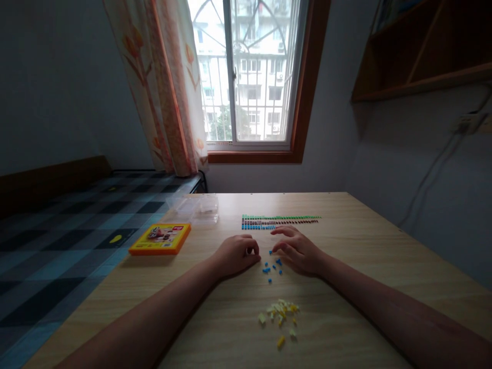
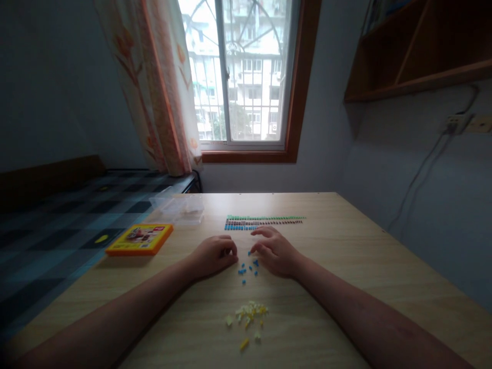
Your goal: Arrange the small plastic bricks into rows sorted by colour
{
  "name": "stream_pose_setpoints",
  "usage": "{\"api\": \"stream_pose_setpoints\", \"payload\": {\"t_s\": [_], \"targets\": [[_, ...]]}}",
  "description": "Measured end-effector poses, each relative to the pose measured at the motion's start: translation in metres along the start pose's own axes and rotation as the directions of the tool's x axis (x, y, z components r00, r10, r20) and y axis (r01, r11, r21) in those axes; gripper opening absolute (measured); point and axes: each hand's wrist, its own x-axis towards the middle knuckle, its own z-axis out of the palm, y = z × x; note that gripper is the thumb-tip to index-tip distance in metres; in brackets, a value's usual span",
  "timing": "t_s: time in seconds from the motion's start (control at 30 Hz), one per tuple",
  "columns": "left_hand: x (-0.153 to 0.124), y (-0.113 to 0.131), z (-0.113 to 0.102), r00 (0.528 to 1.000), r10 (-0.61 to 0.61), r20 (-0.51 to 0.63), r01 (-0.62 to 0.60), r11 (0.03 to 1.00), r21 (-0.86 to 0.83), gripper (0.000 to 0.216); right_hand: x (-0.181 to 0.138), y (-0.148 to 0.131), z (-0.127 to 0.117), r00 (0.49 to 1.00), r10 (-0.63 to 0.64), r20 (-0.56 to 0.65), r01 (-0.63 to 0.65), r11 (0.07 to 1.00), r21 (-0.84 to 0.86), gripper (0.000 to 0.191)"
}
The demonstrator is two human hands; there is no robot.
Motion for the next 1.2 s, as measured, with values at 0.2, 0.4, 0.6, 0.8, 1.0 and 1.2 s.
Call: {"api": "stream_pose_setpoints", "payload": {"t_s": [0.2, 0.4, 0.6, 0.8, 1.0, 1.2], "targets": [[0.0001, 0.0001, 0.0003, 1.000, -0.006, 0.003, 0.006, 1.000, -0.006, 0.009, 0.0001, 0.0007, -0.0004, 1.000, -0.012, -0.011, 0.012, 1.000, 0.000, 0.043], [0.0001, 0.0002, -0.0006, 1.000, 0.001, 0.013, -0.001, 1.000, -0.022, 0.011, -0.0006, 0.0036, 0.0004, 1.000, -0.010, 0.002, 0.010, 1.000, 0.016, 0.041], [-0.0003, -0.0005, 0.0000, 1.000, 0.028, 0.008, -0.027, 0.999, -0.024, 0.011, -0.0013, 0.0045, 0.0009, 1.000, 0.016, 0.026, -0.017, 0.999, 0.040, 0.042], [0.0003, -0.0008, 0.0012, 0.999, 0.036, -0.009, -0.037, 0.999, -0.037, 0.009, -0.0006, 0.0018, 0.0014, 0.998, 0.041, 0.057, -0.043, 0.998, 0.043, 0.040], [0.0003, -0.0006, 0.0014, 0.999, 0.039, -0.011, -0.039, 0.999, -0.032, 0.010, -0.0003, 0.0022, 0.0020, 0.999, 0.023, 0.049, -0.023, 1.000, 0.007, 0.043], [-0.0008, -0.0020, 0.0019, 0.999, 0.040, -0.009, -0.040, 0.999, -0.030, 0.011, 0.0011, -0.0030, -0.0001, 0.996, 0.014, 0.086, -0.012, 1.000, -0.023, 0.038]]}}
